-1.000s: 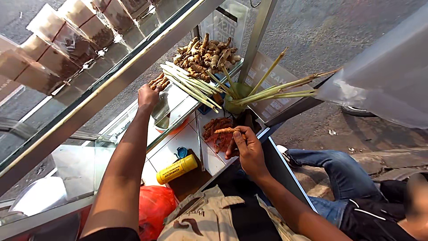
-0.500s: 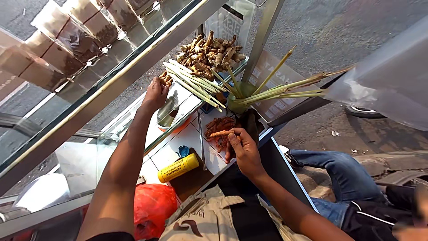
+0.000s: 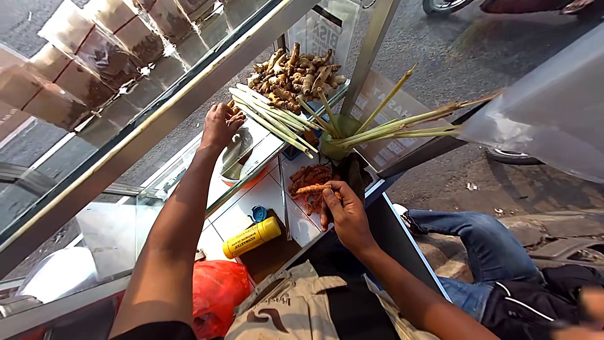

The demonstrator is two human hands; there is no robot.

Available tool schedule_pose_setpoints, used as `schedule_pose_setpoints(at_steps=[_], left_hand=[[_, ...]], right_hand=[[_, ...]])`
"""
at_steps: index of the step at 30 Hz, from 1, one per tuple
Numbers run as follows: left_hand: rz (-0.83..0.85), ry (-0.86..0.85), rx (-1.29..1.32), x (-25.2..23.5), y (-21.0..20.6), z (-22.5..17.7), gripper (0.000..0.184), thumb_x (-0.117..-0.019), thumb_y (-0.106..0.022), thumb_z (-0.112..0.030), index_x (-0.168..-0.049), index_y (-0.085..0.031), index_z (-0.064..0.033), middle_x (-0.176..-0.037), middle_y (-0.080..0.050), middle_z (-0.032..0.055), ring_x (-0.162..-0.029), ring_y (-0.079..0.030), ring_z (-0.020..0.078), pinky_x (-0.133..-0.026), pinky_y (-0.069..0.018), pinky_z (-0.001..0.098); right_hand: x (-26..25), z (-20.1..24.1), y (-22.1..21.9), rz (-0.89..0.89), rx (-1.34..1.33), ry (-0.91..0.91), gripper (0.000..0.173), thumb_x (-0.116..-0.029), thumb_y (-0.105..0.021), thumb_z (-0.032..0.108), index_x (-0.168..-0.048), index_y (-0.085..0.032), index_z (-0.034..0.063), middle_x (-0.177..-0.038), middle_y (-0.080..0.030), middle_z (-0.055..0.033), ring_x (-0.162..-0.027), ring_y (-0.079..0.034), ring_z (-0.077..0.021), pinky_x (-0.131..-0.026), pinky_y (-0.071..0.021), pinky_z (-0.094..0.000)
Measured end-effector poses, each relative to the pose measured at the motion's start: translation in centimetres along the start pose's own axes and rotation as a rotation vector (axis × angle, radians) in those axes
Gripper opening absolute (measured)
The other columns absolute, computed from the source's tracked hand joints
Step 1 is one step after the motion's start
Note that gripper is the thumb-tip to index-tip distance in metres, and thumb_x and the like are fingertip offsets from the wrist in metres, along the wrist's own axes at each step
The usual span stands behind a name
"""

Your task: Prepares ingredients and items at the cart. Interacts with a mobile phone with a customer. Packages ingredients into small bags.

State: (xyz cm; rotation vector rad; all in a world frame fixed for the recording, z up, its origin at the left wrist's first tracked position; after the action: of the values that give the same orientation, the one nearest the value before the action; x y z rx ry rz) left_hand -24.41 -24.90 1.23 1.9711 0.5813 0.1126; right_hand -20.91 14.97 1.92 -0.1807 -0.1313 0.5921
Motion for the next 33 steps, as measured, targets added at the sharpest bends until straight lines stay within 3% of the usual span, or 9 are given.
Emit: schedule_pose_setpoints(at_steps=[4,8,13,18,20,22,25,29,33], left_hand=[[-0.037,0.045,0.091,0.9,1.4,-1.1,0.031,-0.0937,-0.048,-0.006,-0.123,-0.05,0.0042,-0.133,-0.049,0.0277,-0.118,-0.057,0.0351,-0.099,-0.0493,0.047],[-0.019,-0.009,0.089,1.6,2.1,-1.9,0.038,-0.0924,-0.061,-0.004,-0.127,-0.049,0.0048,-0.128,-0.053,0.0271,-0.109,-0.062,0.0344,-0.095,-0.0533,0.0473],[-0.02,-0.121,0.23,1.5,0.6,-1.8,0.042,-0.0928,-0.068,-0.002,-0.13,-0.05,0.0034,-0.112,-0.069,0.0154,-0.104,-0.071,0.0219,-0.095,-0.0579,0.0385],[-0.072,-0.125,0.202,1.0,0.3,-1.9,0.049,-0.0922,-0.076,-0.022,-0.13,-0.055,0.0017,-0.118,-0.069,0.0162,-0.108,-0.069,0.0263,-0.095,-0.0568,0.0437],[-0.116,-0.135,0.189,1.8,1.6,-3.4,0.042,-0.0988,-0.067,-0.029,-0.124,-0.059,0.0038,-0.109,-0.068,0.0175,-0.094,-0.068,0.0247,-0.085,-0.0564,0.0413],[-0.128,-0.18,0.192,3.9,2.9,-6.0,0.034,-0.1049,-0.057,-0.03,-0.113,-0.063,0.0018,-0.092,-0.068,0.0117,-0.073,-0.063,0.0147,-0.071,-0.0544,0.0325],[0.041,-0.377,0.296,9.4,3.4,-10.8,0.026,-0.1047,-0.057,-0.025,-0.102,-0.067,-0.0012,-0.08,-0.063,0.0042,-0.066,-0.057,0.0085,-0.063,-0.0506,0.0259],[0.338,-0.531,0.294,15.0,1.8,-14.6,0.029,-0.0975,-0.07,-0.033,-0.113,-0.069,-0.0077,-0.1,-0.069,0.0013,-0.084,-0.066,0.0091,-0.076,-0.0585,0.0277],[0.335,-0.51,0.39,15.8,1.5,-14.7,0.018,-0.0971,-0.071,-0.016,-0.112,-0.071,-0.0056,-0.1,-0.07,0.0031,-0.083,-0.067,0.0072,-0.075,-0.0594,0.0236]], right_hand=[[-0.2,-0.1,0.4,-0.007,0.012,0.006,0.015,-0.1095,-0.045,0.013,-0.116,-0.057,0.0049,-0.066,-0.055,-0.0021,-0.047,-0.057,-0.0104,-0.047,-0.0562,-0.0254],[-0.4,-0.3,0.3,-0.001,0.01,-0.003,0.016,-0.1096,-0.046,0.015,-0.117,-0.057,0.0057,-0.066,-0.056,-0.003,-0.047,-0.057,-0.0111,-0.047,-0.0563,-0.0259],[-0.3,-0.2,-0.2,0.014,0.001,0.009,0.014,-0.109,-0.048,0.013,-0.115,-0.058,0.0051,-0.066,-0.056,-0.0017,-0.047,-0.056,-0.0095,-0.047,-0.0555,-0.0242],[-0.4,-0.1,0.1,0.009,0.004,0.002,0.015,-0.1092,-0.047,0.013,-0.116,-0.058,0.0048,-0.066,-0.055,-0.0023,-0.047,-0.055,-0.0098,-0.046,-0.0548,-0.0242],[-0.5,0.0,0.4,0.011,0.023,-0.009,0.015,-0.1091,-0.048,0.014,-0.116,-0.058,0.0057,-0.066,-0.054,-0.0017,-0.046,-0.053,-0.0087,-0.045,-0.0528,-0.0229],[-0.6,0.1,0.7,0.023,0.05,-0.025,0.015,-0.1089,-0.049,0.015,-0.116,-0.059,0.0071,-0.065,-0.053,-0.0009,-0.046,-0.051,-0.0075,-0.044,-0.0494,-0.021],[-1.0,-0.2,0.8,0.043,0.093,-0.021,0.015,-0.1085,-0.051,0.017,-0.115,-0.062,0.0096,-0.066,-0.051,0.0004,-0.047,-0.047,-0.0065,-0.044,-0.0445,-0.0198],[-1.3,-0.4,-0.1,0.075,0.149,-0.012,0.017,-0.1081,-0.052,0.02,-0.118,-0.064,0.0118,-0.072,-0.055,-0.0008,-0.051,-0.047,-0.0069,-0.047,-0.0422,-0.0203],[-1.4,-0.2,-0.8,0.098,0.195,0.036,0.017,-0.1071,-0.055,0.021,-0.119,-0.064,0.012,-0.072,-0.055,-0.0007,-0.051,-0.047,-0.0078,-0.047,-0.0428,-0.0221]])
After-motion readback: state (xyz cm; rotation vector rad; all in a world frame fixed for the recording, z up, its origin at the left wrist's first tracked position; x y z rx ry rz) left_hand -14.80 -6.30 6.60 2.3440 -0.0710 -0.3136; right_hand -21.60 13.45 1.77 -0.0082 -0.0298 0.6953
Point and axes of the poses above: each hand's wrist, its own x-axis away from the middle knuckle, its own y-axis out of the back of the hand, z = x × y, the point moved 1 cm from there along -x, towards the middle knuckle
